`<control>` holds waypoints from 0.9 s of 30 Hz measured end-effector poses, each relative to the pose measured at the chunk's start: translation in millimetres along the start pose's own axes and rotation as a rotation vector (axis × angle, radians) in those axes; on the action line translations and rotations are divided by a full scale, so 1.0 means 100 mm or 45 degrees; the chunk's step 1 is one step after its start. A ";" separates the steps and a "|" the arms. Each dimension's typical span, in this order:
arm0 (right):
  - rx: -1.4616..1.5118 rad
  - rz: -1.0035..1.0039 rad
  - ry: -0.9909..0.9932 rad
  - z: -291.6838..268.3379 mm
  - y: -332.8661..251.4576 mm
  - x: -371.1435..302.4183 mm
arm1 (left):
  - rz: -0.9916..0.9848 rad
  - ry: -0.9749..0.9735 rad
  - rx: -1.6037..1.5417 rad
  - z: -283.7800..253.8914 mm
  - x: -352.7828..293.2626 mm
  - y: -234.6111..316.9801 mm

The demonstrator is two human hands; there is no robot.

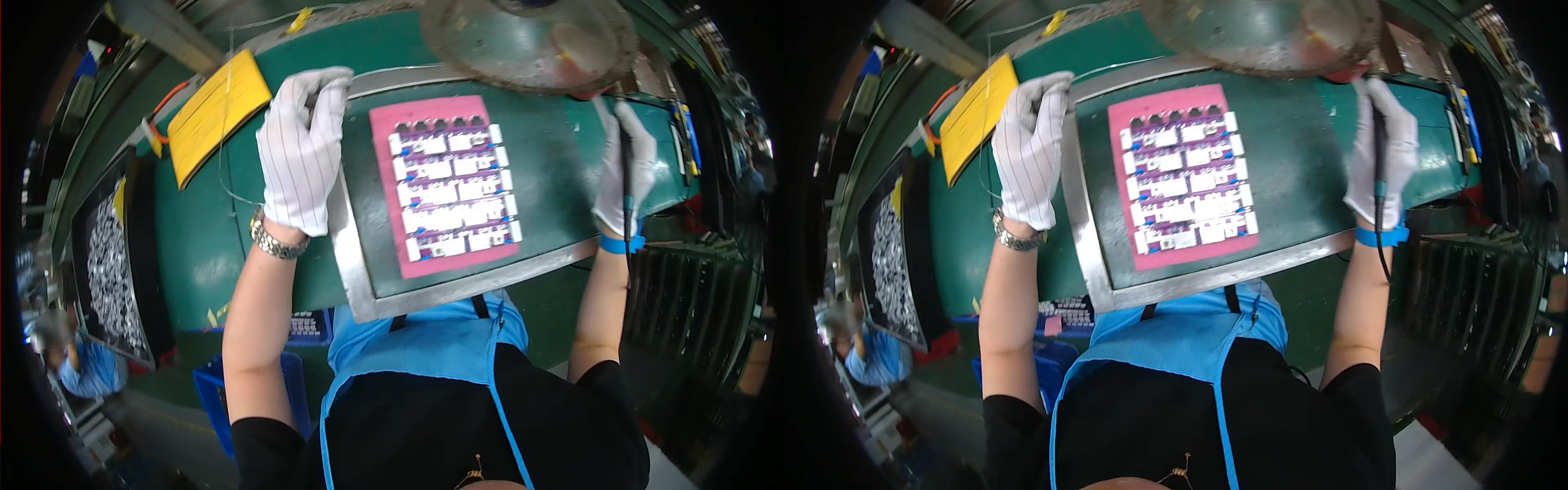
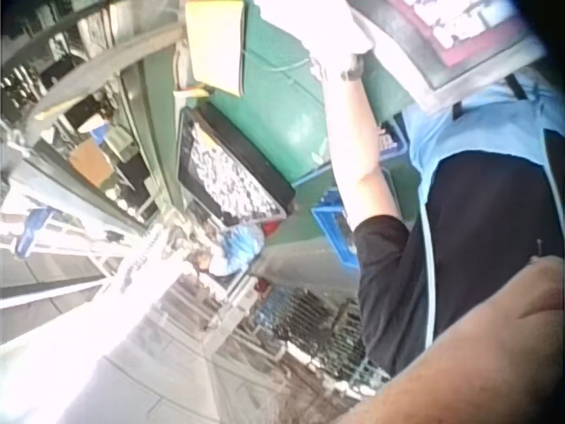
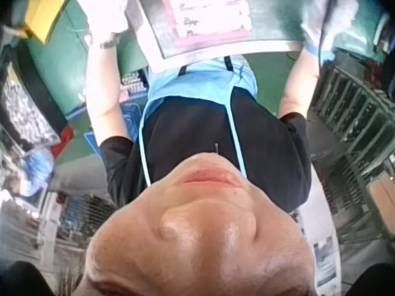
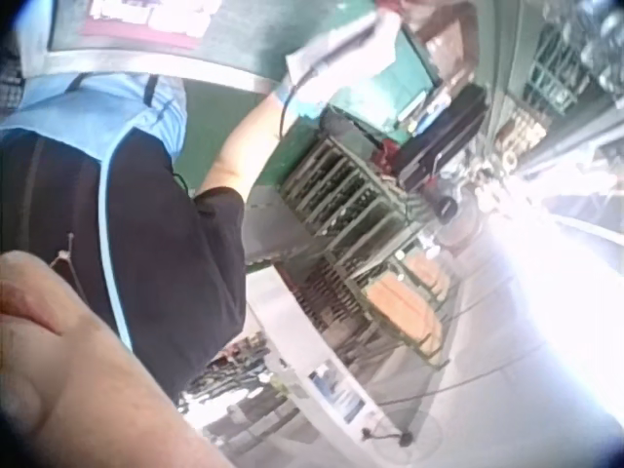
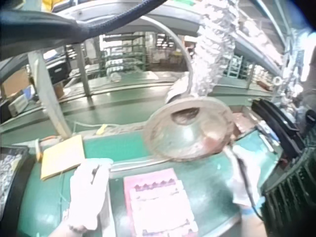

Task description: The person solders electronic components onto printed circuit boards using a soldering iron and solder wire.

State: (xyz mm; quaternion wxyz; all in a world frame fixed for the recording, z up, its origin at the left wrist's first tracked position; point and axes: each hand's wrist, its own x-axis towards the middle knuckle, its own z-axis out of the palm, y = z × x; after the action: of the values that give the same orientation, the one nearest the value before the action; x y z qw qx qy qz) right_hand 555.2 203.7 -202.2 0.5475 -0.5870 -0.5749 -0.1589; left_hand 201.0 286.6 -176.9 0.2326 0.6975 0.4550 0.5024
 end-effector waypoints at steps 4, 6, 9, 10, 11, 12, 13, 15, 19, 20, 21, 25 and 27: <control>-0.139 -0.082 -0.175 -0.13 -0.23 0.04 | 0.308 -0.137 0.247 -0.29 0.03 -0.11; -0.228 0.001 -0.137 -0.24 -0.43 -0.01 | 0.221 -0.170 0.199 -0.41 -0.01 -0.17; 0.097 0.559 0.028 -0.38 -0.82 -0.33 | 0.134 -0.170 0.118 -0.49 -0.15 -0.17; 0.322 0.585 0.148 -0.29 -1.00 -0.46 | 0.108 -0.144 0.097 -0.50 -0.21 -0.19; 0.522 0.648 -0.019 -0.30 -1.11 -0.53 | 0.015 -0.123 0.014 -0.49 -0.28 -0.20; 0.585 0.694 -0.095 -0.24 -1.23 -0.60 | 0.005 -0.138 0.015 -0.48 -0.31 -0.19; 0.608 0.720 -0.115 -0.14 -1.34 -0.64 | 0.091 -0.136 0.063 -0.48 -0.31 -0.15; 0.672 0.788 -0.165 0.00 -1.39 -0.64 | 0.192 -0.129 0.153 -0.46 -0.32 -0.15; 0.726 0.942 -0.146 0.25 -1.51 -0.50 | 0.159 -0.129 0.216 -0.46 -0.33 -0.09; 0.722 0.950 -0.150 0.25 -1.49 -0.47 | 0.195 -0.179 0.295 -0.48 -0.34 -0.07; 0.764 0.964 -0.216 0.25 -1.47 -0.44 | 0.231 -0.224 0.378 -0.50 -0.34 -0.05; 0.668 0.813 -0.290 0.30 -1.50 -0.51 | 0.341 -0.200 0.448 -0.51 -0.32 -0.05; 0.563 0.572 -0.302 0.31 -1.51 -0.55 | 0.453 -0.194 0.591 -0.51 -0.31 -0.01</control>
State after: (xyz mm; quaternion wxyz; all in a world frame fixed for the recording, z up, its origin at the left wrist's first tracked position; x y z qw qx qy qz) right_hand 397.5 162.1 -188.5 0.6122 -0.5804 -0.5114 0.1638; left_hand 151.7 253.9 -173.4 0.0090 0.8365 0.4094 0.3640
